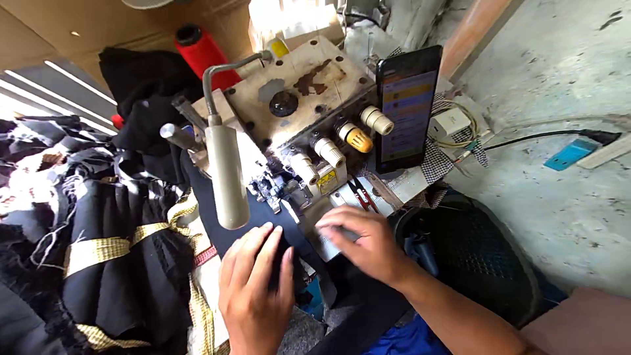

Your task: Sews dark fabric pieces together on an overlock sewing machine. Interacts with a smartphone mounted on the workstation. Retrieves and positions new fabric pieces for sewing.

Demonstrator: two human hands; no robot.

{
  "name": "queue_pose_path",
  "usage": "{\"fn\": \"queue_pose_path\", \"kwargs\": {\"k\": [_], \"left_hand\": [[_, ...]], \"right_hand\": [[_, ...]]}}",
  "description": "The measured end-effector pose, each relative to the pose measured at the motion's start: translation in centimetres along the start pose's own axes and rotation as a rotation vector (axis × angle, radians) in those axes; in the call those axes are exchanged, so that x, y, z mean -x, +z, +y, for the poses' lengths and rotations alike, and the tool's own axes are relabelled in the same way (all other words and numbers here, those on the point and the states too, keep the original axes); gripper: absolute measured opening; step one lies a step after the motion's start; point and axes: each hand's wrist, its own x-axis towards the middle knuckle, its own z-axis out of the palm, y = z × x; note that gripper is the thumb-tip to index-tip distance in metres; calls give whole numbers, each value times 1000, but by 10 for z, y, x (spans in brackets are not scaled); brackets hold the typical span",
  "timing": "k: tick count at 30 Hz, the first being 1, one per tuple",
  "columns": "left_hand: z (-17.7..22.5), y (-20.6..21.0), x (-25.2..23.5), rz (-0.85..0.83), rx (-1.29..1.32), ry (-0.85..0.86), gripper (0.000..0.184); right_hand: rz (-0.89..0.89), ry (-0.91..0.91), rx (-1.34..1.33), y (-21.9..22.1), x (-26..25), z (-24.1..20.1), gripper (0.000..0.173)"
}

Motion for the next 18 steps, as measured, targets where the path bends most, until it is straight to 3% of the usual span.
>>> {"fn": "queue_pose_path", "kwargs": {"k": [2,4,9,13,15,18], "left_hand": [[-7,7,8,18,10,11,31],[-12,7,8,21,34,19,33],[-11,7,3,52,89,11,29],[-9,11,5,80,65,1,28],[-9,10,7,71,65,-2,28],[-10,9,6,72,71,4,27]], "right_hand": [[264,-65,256,-34,-11,10,20],[413,-111,521,-69,-30,14,25],[408,-144,864,-102,-74,13,50],[382,-148,840,-102,-84,13,54],[418,-138,696,-101,-76,16,53],[411,29,362,-102,-57,29,70]]}}
